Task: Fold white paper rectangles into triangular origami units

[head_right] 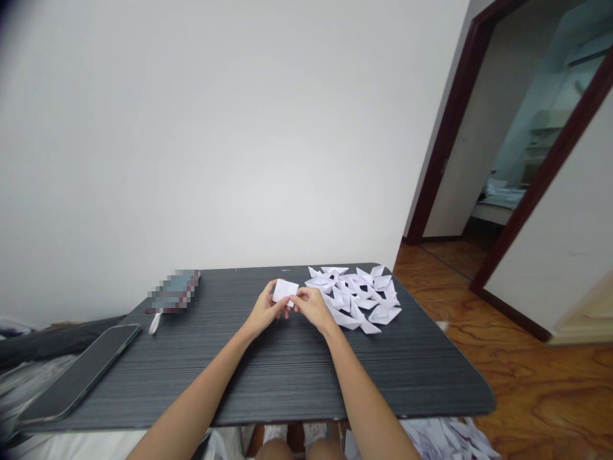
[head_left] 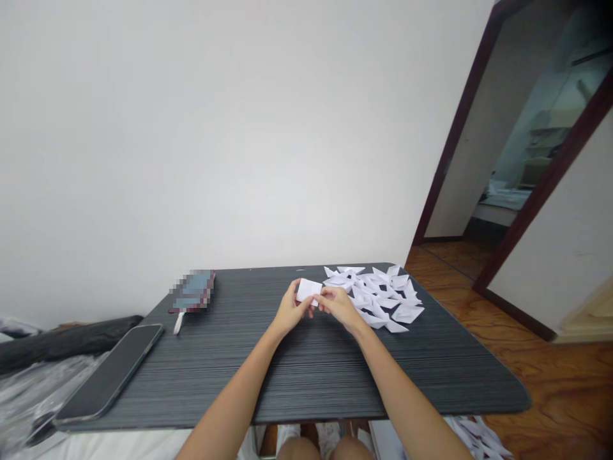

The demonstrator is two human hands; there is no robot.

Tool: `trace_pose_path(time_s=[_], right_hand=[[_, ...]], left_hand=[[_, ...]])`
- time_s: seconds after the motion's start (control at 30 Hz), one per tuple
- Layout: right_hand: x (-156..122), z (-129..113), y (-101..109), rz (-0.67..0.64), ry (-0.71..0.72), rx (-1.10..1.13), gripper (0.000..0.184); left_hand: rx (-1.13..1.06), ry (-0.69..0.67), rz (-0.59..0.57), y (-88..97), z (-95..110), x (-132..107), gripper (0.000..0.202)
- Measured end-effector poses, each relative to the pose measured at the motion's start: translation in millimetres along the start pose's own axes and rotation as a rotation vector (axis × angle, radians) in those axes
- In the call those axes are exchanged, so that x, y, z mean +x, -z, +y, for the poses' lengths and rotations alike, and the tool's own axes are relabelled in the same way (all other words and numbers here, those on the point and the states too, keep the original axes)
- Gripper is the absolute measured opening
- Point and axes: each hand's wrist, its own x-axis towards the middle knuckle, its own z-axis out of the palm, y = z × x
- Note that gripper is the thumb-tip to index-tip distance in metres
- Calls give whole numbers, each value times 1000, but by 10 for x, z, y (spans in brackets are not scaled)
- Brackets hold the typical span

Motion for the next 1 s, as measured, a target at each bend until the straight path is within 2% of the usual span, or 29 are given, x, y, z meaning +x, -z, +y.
trace_pose_path(time_s=[0.17,0.33,0.47,0.53,0.6,0.67,0.73,0.8,0.9,1.0], right_hand=[[-9,-8,-22,1,-2,78,19],[-16,-18,-26,9,5,63,17],[3,-36,-35,110,183,93,12],[7,-66,-40,165,260,167,10],[1,-94,-41,170,218,297,15],[-13,-105,-41,108,86,427,23],[-26,-95,-43,23,-27,466,27],[-32,-71,-46,-3,-65,428,26],[-19,-34,-45,46,-54,364,23],[4,-12,-31,103,-8,284,22]], left_hand=[[245,-83,57,48,-49,-7,29],[407,-304,145,83,39,-19,18],[528,-514,239,95,97,-37,11],[605,-666,293,118,92,-56,15],[675,-811,302,151,69,-75,23],[721,-897,271,183,42,-89,30],[742,-916,223,198,26,-98,33],[733,-896,183,190,31,-103,34],[647,-802,180,150,77,-107,34],[527,-647,191,114,142,-111,34]])
